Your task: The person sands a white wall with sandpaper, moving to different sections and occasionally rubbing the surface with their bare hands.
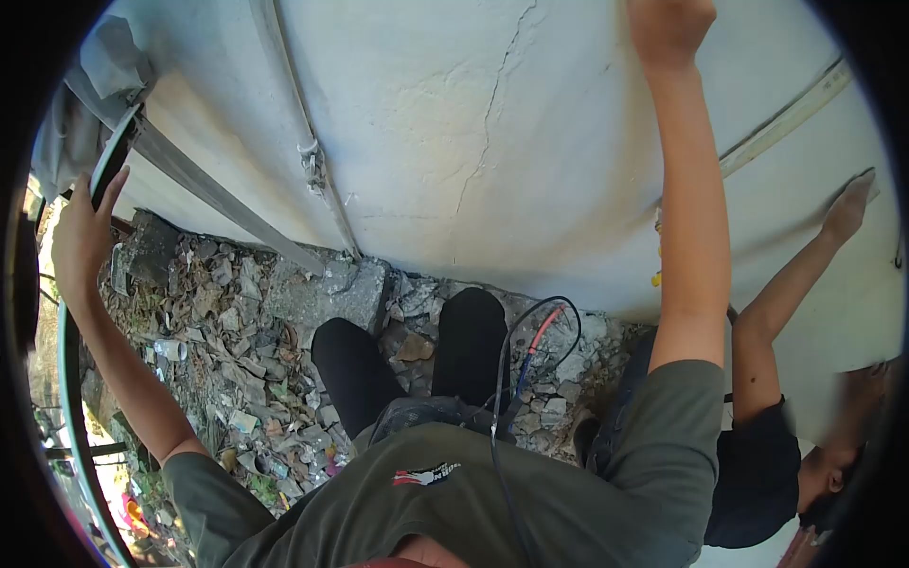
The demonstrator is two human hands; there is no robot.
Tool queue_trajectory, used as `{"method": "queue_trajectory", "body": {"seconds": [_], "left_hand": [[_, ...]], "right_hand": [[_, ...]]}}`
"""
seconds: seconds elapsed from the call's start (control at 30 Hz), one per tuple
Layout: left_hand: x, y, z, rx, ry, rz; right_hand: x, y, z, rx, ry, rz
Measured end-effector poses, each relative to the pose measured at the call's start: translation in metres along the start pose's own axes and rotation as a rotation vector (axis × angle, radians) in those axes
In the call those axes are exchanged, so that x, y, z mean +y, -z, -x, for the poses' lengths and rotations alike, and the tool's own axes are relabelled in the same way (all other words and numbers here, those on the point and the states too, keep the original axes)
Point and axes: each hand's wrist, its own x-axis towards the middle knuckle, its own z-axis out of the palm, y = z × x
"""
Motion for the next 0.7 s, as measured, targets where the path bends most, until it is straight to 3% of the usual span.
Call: {"method": "queue_trajectory", "body": {"seconds": [0.17, 0.27, 0.37, 0.43, 0.53, 0.7], "left_hand": [[0.006, 0.009, 0.009, 0.014, 0.015, 0.038], [0.006, 0.005, 0.009, 0.046, 0.026, 0.076], [0.006, 0.007, 0.010, 0.049, 0.011, 0.055], [0.008, 0.010, 0.014, 0.087, -0.005, 0.067], [0.007, 0.015, 0.019, 0.056, -0.019, 0.144], [0.004, 0.007, 0.010, 0.043, 0.014, 0.058]], "right_hand": [[-0.017, 0.007, 0.018, -0.053, -0.104, -0.029], [-0.028, 0.009, 0.059, -0.057, -0.052, 0.044], [-0.059, 0.038, 0.104, -0.173, -0.131, -0.061], [-0.072, 0.053, 0.135, -0.346, -0.110, -0.063], [-0.059, 0.066, 0.125, -0.401, -0.016, -0.023], [0.001, 0.046, 0.079, -0.186, -0.061, 0.026]]}}
